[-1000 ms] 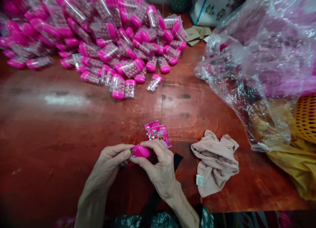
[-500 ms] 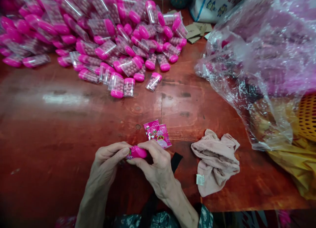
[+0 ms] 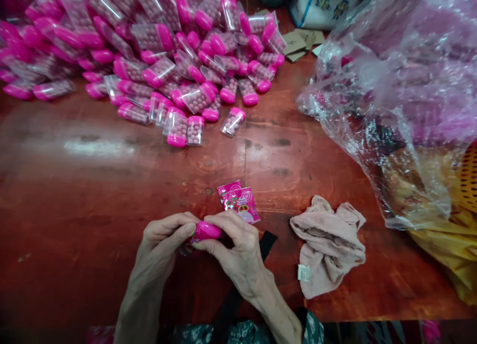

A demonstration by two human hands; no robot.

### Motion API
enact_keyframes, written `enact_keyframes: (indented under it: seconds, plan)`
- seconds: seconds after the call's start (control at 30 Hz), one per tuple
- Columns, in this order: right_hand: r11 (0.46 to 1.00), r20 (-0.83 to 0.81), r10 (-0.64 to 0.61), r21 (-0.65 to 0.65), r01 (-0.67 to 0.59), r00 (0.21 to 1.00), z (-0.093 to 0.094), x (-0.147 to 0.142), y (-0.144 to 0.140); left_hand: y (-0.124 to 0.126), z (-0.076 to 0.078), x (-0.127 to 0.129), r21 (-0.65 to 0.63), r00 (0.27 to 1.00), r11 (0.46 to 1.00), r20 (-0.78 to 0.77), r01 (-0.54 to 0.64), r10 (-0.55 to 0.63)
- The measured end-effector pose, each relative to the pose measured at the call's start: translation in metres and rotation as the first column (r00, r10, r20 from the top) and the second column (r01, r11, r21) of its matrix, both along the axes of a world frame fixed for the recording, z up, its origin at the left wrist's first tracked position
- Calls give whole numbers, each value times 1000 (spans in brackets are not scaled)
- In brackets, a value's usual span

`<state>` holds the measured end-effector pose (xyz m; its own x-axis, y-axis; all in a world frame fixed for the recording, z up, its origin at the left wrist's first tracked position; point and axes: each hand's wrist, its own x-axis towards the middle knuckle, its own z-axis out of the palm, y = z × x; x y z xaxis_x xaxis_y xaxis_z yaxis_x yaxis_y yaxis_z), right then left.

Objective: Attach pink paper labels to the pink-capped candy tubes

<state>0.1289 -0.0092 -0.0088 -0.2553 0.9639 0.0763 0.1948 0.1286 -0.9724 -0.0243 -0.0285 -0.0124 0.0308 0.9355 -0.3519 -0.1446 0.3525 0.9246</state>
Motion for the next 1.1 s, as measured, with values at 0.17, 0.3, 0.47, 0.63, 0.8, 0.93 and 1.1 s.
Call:
enact_keyframes:
  seconds: [0.17, 0.3, 0.47, 0.63, 0.8, 0.93, 1.1]
  plan:
    - [999, 66, 9, 46, -12, 998, -6, 0, -1, -2, 1, 4, 40, 990, 999, -137, -24, 29]
    - [998, 91, -4, 66, -2, 996, -6, -1, -1, -1, 3, 6, 68, 977, 997, -211, -23, 37]
    - [1000, 86, -20, 22, 18, 996, -1, -3, 0, 1, 4, 8, 79, 985, 997, -173, -13, 27]
    - [996, 69, -46, 74, 41, 997, 0, -5, -2, -2, 6, 12, 196, 966, 980, -242, -40, 88]
    - [995, 66, -45, 89, 39, 997, -5, -5, -2, 1, 4, 16, 226, 951, 973, -292, -34, 101]
    - [994, 68, -87, 66, 82, 994, -8, -3, -2, 3, 2, 10, 137, 973, 990, -231, 23, 10]
    - [998, 62, -49, 46, 46, 997, -8, 1, -2, 3, 3, 2, -11, 987, 1000, -159, 9, -10]
